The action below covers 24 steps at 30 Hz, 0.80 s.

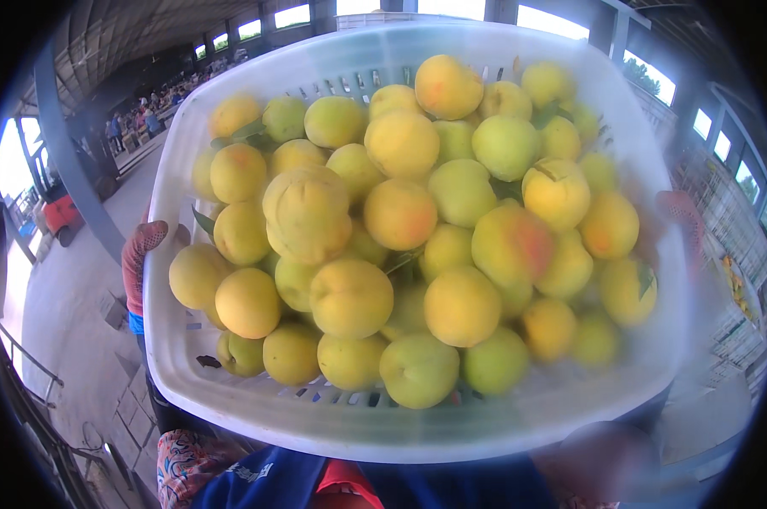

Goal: Sorting and packing peaches into crates using an automated machine.

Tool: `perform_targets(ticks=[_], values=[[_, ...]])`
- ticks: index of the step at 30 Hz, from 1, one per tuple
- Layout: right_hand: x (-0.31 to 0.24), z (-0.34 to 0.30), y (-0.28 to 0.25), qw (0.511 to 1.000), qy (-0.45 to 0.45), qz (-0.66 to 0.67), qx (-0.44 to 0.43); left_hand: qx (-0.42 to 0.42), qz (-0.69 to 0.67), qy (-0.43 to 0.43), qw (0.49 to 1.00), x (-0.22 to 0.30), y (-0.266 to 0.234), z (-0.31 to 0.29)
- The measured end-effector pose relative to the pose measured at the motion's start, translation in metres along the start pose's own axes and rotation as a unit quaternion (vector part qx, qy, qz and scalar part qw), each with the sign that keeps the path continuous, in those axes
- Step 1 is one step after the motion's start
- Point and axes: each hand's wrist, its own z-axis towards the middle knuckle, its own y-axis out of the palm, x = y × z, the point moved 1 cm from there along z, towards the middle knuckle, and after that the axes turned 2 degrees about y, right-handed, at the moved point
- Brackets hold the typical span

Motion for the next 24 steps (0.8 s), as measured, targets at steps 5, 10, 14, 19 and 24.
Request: perform_targets(ticks=[5,10,14,19,24], values=[[0.019,0.0,0.008,0.998,0.053,0.028,0.0,0.066,-0.018,-0.034,0.997,-0.012,-0.004,0.001],[0.061,0.002,0.017,0.991,0.122,0.058,-0.006,0.075,0.005,-0.229,0.971,-0.08,-0.024,0.005],[0.109,-0.004,0.049,0.973,0.21,0.09,-0.026,0.115,0.003,-0.219,0.969,-0.213,-0.167,-0.066],[0.158,0.007,0.097,0.952,0.28,0.107,-0.067,0.221,-0.144,-0.256,0.93,-0.179,-0.152,-0.111],[0.166,0.025,0.108,0.941,0.306,0.102,-0.103,0.259,-0.159,-0.256,0.918,-0.193,-0.159,-0.121]])
